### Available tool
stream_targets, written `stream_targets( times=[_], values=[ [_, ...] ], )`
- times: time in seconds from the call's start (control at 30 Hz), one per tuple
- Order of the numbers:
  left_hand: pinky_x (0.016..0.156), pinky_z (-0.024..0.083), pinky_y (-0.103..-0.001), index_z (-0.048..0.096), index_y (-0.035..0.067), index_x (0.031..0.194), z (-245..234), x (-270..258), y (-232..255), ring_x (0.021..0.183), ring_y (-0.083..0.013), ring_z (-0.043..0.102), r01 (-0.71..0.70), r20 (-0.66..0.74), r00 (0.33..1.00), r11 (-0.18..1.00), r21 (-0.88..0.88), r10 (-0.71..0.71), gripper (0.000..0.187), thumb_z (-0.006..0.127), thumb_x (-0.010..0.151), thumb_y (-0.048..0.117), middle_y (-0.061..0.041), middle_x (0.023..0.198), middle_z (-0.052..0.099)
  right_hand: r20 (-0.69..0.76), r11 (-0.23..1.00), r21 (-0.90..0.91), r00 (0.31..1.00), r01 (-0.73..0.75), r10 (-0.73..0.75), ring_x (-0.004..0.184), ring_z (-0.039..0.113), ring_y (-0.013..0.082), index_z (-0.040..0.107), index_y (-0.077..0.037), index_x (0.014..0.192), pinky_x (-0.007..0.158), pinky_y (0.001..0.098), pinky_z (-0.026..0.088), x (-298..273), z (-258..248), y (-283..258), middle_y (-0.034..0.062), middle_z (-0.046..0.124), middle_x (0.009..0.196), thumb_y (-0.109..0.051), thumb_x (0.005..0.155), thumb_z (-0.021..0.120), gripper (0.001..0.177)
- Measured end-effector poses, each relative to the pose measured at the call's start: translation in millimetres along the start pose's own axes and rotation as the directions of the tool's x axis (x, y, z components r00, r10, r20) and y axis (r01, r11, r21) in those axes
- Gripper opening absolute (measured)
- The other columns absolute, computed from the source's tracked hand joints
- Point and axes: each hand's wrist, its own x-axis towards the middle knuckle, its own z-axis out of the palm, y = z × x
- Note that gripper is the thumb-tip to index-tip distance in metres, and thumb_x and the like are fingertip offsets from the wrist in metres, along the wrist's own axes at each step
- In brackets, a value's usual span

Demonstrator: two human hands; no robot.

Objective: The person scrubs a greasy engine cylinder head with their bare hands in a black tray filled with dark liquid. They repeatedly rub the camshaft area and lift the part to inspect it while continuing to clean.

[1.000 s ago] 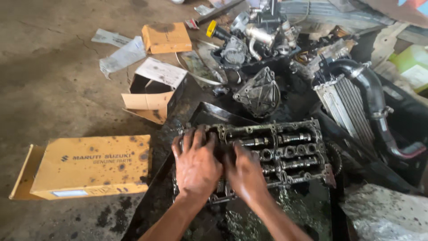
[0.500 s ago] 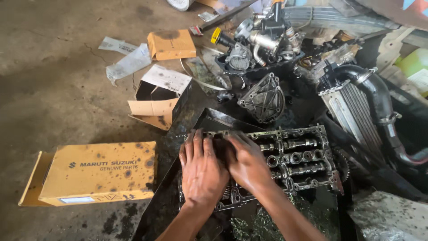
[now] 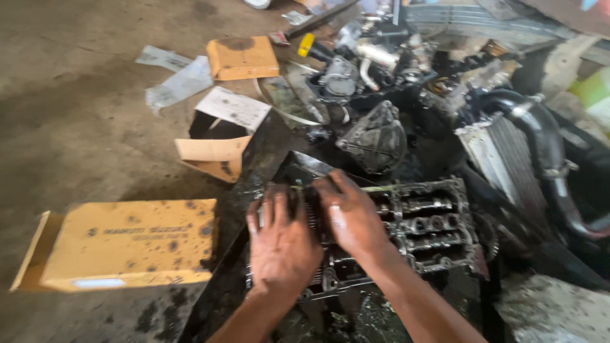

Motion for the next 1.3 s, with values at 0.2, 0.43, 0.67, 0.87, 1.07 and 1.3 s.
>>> stream_targets(
  times=[0.2,0.43,0.67,0.87,1.07,1.3],
  values=[
    [0.117,0.008,-0.062,0.034,0.005,0.154,-1.8,8.4,-1.7,0.154,-0.0352,0.014,-0.019,0.175,0.985,0.995,0.095,0.002,0.071,0.051,0.086,0.019,-0.015,0.165,0.024,0.470,-0.608,0.772,0.810,-0.186,0.350,0.083,0.064,0.0169,0.054,-0.008,0.139,0.059,0.0275,0.053,-45.8,-8.0,113.8,0.0145,0.067,0.129,0.007,0.093,0.061,0.048],
    [0.121,0.005,-0.058,0.034,0.008,0.155,-9.9,6.4,5.9,0.153,-0.0270,0.014,0.010,0.270,0.962,0.993,0.116,-0.041,0.064,0.043,0.097,0.034,-0.010,0.168,0.023,0.322,0.539,-0.055,0.496,-0.840,0.806,0.074,0.065,0.0189,0.062,-0.017,0.132,0.063,0.0349,0.056,-75.9,-113.0,137.6,0.0105,0.069,0.115,-0.008,0.095,0.060,0.038],
    [0.117,-0.008,-0.054,0.010,0.016,0.161,-4.9,9.7,10.2,0.155,-0.0287,-0.004,-0.175,0.364,0.925,0.972,0.155,0.109,0.083,0.029,0.096,0.063,-0.013,0.170,0.002,0.498,0.022,0.459,0.278,-0.888,0.821,0.070,0.067,0.0194,0.070,-0.005,0.122,0.058,0.0345,0.055,-232.9,-98.3,92.1,0.0151,0.074,0.098,0.001,0.088,0.055,0.038],
    [0.119,-0.014,-0.053,-0.004,0.017,0.160,-18.5,13.0,18.8,0.153,-0.0282,-0.015,-0.243,0.599,0.798,0.946,0.213,0.070,0.106,0.047,0.088,0.076,-0.012,0.167,-0.015,0.769,0.318,-0.074,0.149,-0.945,0.621,0.099,0.054,0.0280,0.042,-0.019,0.147,0.080,0.0459,0.044,-221.1,-13.8,20.4,0.0170,0.059,0.121,-0.016,0.095,0.048,0.052],
    [0.123,-0.008,-0.055,-0.003,0.014,0.163,-35.6,11.8,25.2,0.156,-0.0313,-0.003,-0.237,0.640,0.767,0.947,0.218,0.044,0.125,0.065,0.080,0.078,-0.016,0.170,0.001,0.807,0.816,-0.414,0.252,-0.403,0.534,0.144,0.016,0.0383,0.022,-0.033,0.156,0.108,0.0685,0.010,-155.9,-13.8,-2.9,0.0117,0.021,0.164,-0.042,0.103,0.043,0.058],
    [0.121,-0.002,-0.056,0.000,0.016,0.163,-35.4,12.0,23.1,0.153,-0.0319,0.006,-0.249,0.587,0.806,0.943,0.223,0.074,0.137,0.074,0.068,0.082,-0.015,0.168,0.010,0.683,0.834,-0.174,0.546,-0.524,0.485,0.142,0.033,0.0327,0.051,-0.033,0.155,0.118,0.0453,0.031,-218.9,-18.1,17.4,0.0090,0.039,0.162,-0.022,0.088,0.070,0.070]
  ],
)
